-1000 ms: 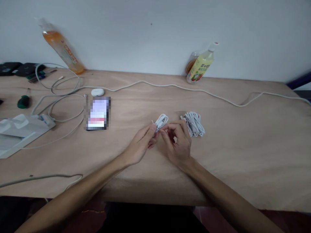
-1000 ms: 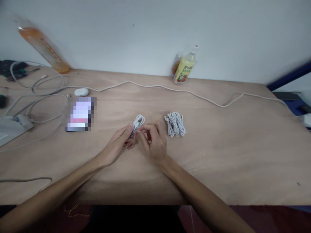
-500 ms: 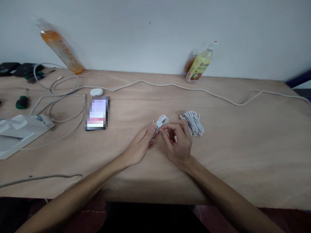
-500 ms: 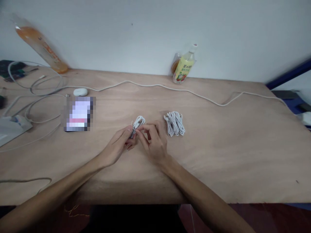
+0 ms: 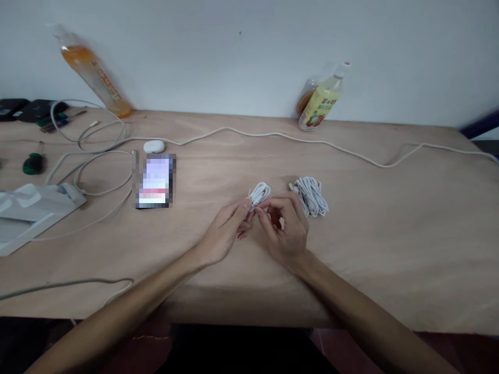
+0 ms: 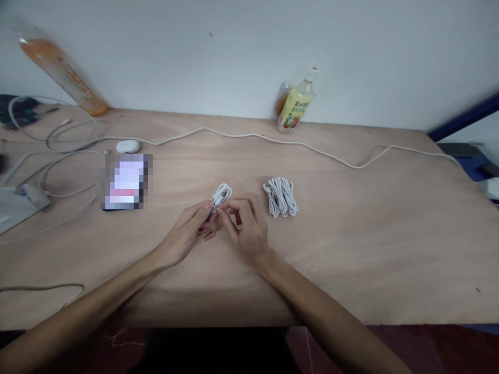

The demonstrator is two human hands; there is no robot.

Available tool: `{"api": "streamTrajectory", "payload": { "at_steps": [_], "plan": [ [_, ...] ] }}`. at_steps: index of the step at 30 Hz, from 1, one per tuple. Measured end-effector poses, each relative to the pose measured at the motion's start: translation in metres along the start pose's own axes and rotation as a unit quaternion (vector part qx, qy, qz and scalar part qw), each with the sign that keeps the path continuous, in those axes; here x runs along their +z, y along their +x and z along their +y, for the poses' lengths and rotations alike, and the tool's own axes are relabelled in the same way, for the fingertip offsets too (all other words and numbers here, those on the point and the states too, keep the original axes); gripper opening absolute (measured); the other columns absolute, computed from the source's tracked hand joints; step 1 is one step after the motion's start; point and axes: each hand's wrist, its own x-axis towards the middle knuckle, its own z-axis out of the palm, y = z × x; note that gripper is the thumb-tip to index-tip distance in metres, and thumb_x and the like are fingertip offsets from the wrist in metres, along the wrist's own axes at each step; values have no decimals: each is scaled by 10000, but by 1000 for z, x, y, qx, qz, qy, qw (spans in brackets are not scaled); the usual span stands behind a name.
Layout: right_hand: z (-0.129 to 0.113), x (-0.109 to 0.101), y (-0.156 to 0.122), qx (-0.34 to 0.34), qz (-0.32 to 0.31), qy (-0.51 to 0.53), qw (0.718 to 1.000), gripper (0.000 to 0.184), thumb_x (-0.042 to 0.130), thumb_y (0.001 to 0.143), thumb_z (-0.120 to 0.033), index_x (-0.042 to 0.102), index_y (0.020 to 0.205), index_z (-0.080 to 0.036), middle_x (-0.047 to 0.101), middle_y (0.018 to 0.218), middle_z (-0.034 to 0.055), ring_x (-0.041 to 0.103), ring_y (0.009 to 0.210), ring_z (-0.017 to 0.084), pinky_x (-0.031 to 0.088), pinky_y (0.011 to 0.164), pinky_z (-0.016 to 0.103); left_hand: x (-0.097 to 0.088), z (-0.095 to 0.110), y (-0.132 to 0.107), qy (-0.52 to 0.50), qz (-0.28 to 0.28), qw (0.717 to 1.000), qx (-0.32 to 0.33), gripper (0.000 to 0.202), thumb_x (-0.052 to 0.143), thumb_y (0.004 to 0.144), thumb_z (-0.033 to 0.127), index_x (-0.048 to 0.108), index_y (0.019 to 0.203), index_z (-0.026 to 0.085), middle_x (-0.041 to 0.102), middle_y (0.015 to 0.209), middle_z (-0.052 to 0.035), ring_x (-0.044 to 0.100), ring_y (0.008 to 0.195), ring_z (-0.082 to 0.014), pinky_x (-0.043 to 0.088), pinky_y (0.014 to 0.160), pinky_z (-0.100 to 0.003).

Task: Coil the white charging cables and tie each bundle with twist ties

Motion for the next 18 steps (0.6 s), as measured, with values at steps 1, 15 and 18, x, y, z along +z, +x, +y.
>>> {"api": "streamTrajectory", "payload": {
  "at_steps": [1,15,18],
  "plan": [
    [-1,0,0,2,-2,6,1000,165,680,1060,-92,637,1059,-252,674,903,-8,584,701,144,465,559,294,-1,-1,0,-5,-2,1000,0,629,724,947,771,524,761,205,378,681,72,300,582,-95,322,533,-253],
    [-3,-3,1,157,-60,163,972,98,683,1047,-180,696,995,-262,668,958,8,610,794,162,525,647,288,-3,2,3,-94,-29,995,-21,612,813,942,659,484,688,210,302,608,93,253,531,-78,297,490,-210],
    [-2,0,0,227,-48,252,939,94,728,1031,-252,684,947,-261,658,929,4,633,830,171,533,652,281,-4,4,2,-113,-42,992,-40,607,807,951,642,474,690,208,284,607,97,242,533,-74,283,498,-205]
  ]
}}
